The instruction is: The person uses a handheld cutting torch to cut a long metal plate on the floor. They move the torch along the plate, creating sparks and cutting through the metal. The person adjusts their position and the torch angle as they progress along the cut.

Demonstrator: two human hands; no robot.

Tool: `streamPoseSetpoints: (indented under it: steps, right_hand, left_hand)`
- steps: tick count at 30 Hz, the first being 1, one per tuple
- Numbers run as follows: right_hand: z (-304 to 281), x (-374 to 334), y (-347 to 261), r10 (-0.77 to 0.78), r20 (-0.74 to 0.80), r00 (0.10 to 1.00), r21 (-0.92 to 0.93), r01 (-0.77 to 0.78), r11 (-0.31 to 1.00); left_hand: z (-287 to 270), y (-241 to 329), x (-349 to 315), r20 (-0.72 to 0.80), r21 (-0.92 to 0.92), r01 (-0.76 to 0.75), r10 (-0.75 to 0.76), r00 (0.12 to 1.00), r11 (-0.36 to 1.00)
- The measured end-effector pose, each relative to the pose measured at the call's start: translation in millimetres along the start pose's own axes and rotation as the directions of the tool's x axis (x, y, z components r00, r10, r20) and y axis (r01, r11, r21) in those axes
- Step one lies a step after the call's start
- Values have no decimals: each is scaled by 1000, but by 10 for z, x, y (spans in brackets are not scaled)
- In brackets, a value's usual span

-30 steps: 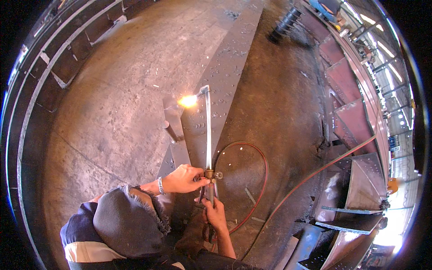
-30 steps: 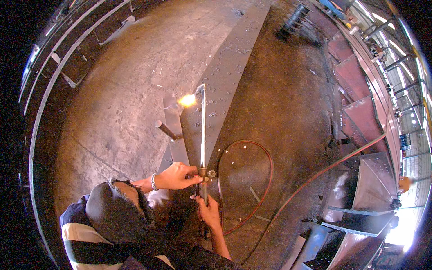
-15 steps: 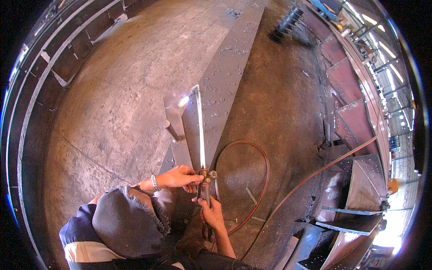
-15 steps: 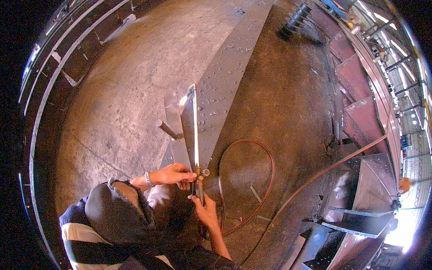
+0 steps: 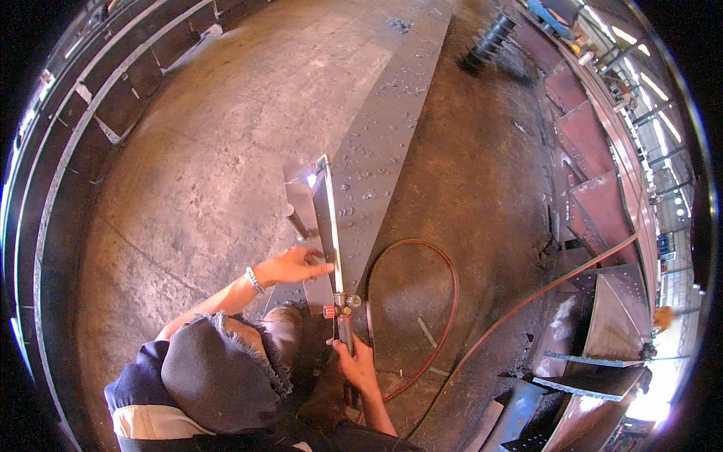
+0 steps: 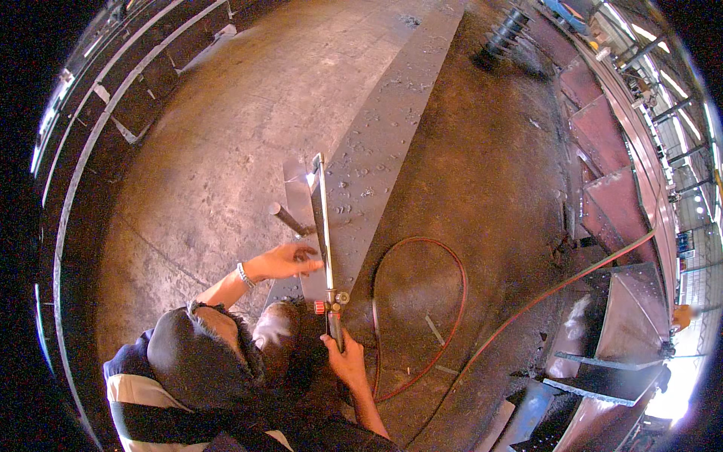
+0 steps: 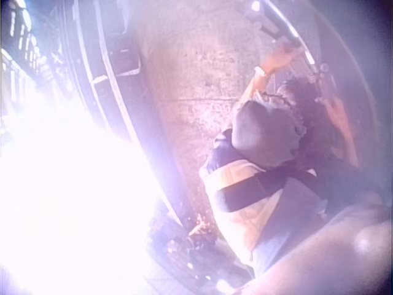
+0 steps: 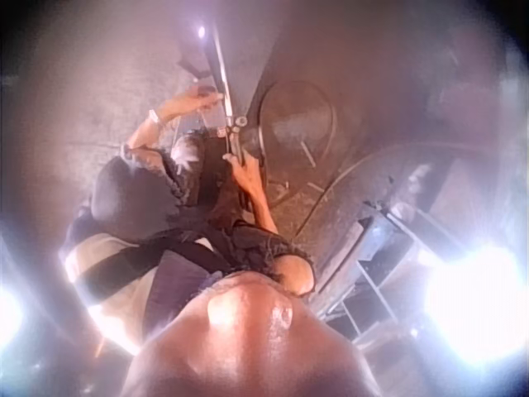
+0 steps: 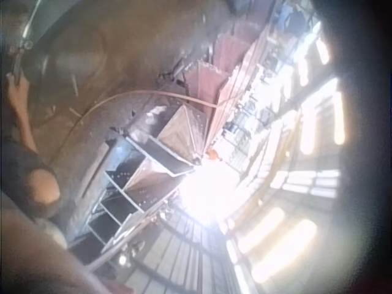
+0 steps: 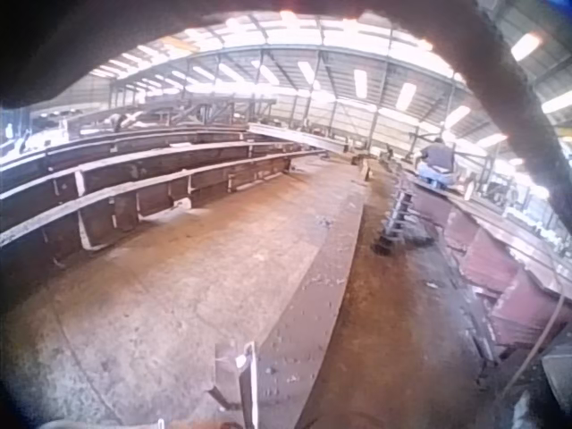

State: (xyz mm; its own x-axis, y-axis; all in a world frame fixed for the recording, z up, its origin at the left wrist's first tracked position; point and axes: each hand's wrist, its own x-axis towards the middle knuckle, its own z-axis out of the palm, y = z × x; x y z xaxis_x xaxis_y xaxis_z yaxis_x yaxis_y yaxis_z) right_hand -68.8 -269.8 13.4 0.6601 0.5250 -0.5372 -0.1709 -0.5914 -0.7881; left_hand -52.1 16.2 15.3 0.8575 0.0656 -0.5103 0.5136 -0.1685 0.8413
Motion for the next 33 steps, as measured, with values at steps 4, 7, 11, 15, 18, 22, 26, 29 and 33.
streamPoseSetpoints:
  steps: [4, 7, 11, 15, 18, 22, 26, 29, 33]
  right_hand:
    - [39, 5, -5, -116, -52, 992, -16, 115, 993]
    - [39, -5, -84, -68, -33, 997, -77, 65, 995]
    - [45, -23, -169, -34, -32, 999, -112, 30, 993]
    - [63, -35, -221, -45, -49, 998, -134, 38, 990]
    - [69, -25, -173, -52, -52, 997, -141, 44, 989]
    - [43, -38, -221, -39, -33, 999, -138, 35, 990]
    - [60, -40, -207, -39, -47, 998, -118, 33, 992]
    - [53, -41, -189, -50, -43, 998, -123, 44, 991]
    - [50, -42, -209, -40, -21, 999, -124, 37, 992]
  left_hand:
    - [-74, -74, 204, -217, -206, -72, 27, 976, 976]
    - [-53, -93, 289, -200, -356, -63, -11, 980, 932]
    - [-2, -22, 267, -251, -393, -87, -16, 968, 915]
    - [-13, -73, 278, -255, -399, -88, -18, 967, 913]
    - [-9, -50, 266, -259, -390, -79, -27, 965, 917]
    - [-23, -14, 253, -259, -377, -65, -38, 965, 924]
    - [-28, -92, 297, -250, -401, -82, -23, 968, 912]
    - [-31, -97, 305, -245, -385, -72, -27, 969, 920]
    - [-33, -140, 319, -249, -396, -66, -38, 968, 916]
